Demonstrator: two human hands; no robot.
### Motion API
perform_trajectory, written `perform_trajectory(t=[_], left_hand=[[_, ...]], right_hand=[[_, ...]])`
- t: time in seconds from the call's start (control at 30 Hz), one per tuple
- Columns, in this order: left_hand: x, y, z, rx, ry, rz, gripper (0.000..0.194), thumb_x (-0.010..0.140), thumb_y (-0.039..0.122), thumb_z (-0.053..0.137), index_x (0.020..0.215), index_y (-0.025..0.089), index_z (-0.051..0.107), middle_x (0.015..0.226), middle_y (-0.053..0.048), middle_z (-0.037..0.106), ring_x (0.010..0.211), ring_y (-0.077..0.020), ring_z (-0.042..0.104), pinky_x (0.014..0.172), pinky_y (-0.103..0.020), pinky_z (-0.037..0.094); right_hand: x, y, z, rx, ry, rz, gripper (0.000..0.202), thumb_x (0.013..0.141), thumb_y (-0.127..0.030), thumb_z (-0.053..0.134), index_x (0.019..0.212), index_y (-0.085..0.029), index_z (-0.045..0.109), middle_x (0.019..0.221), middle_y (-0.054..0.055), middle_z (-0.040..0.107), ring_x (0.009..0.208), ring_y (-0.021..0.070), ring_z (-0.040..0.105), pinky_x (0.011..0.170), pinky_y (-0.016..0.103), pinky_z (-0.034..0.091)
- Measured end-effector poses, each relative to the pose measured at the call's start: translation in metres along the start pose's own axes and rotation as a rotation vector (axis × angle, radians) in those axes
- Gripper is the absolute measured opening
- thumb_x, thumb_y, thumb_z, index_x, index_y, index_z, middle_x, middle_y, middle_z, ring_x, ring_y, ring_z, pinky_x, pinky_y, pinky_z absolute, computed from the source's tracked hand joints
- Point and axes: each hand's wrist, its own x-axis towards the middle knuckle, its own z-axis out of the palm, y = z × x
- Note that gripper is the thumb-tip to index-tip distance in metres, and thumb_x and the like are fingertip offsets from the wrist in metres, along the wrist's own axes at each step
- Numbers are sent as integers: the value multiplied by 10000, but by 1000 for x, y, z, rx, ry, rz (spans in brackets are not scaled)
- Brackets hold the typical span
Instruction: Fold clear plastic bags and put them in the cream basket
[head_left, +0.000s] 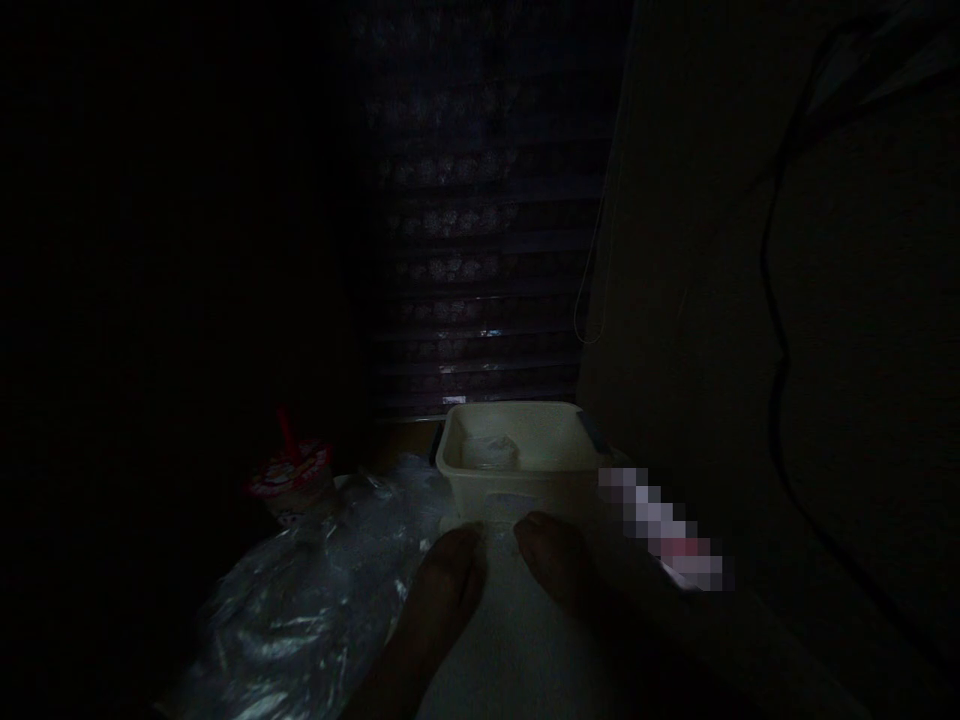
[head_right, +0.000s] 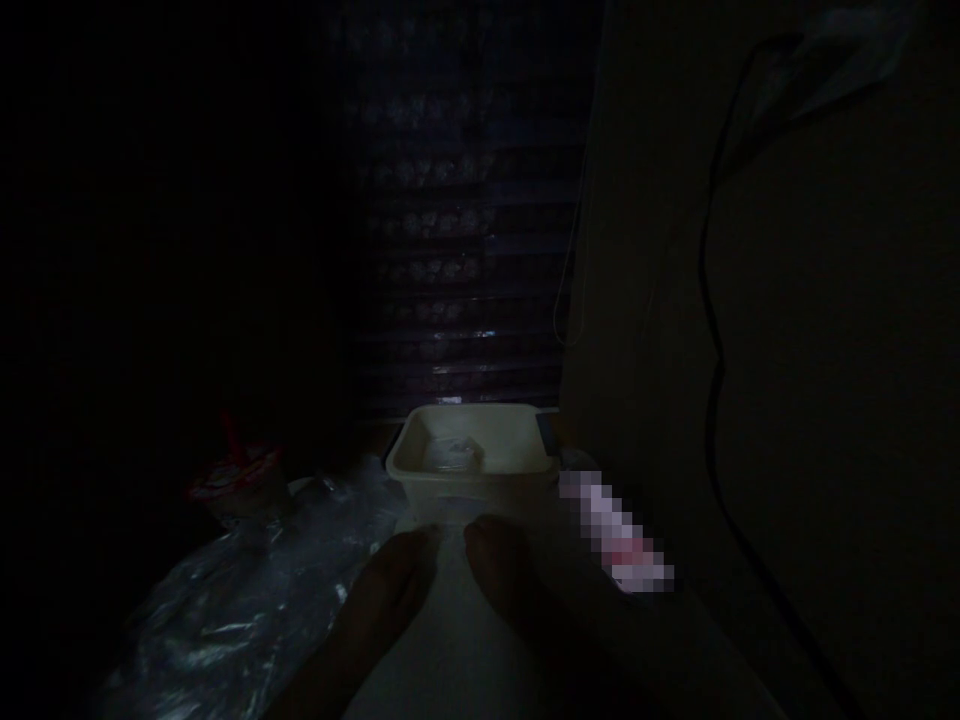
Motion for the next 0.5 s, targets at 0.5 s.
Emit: perform_trajectory(t=[0.5], left_hand=[[-1, 16, 7, -724, 29, -426, 205, 690, 319, 473, 606, 143, 539, 511, 21, 528, 507, -122, 530, 479, -226, 425]], right_hand=[[-6, 1, -2, 1242, 156, 175, 258, 685, -383, 441, 570, -157, 491, 546, -16, 475, 544, 105, 461, 518, 206, 351]])
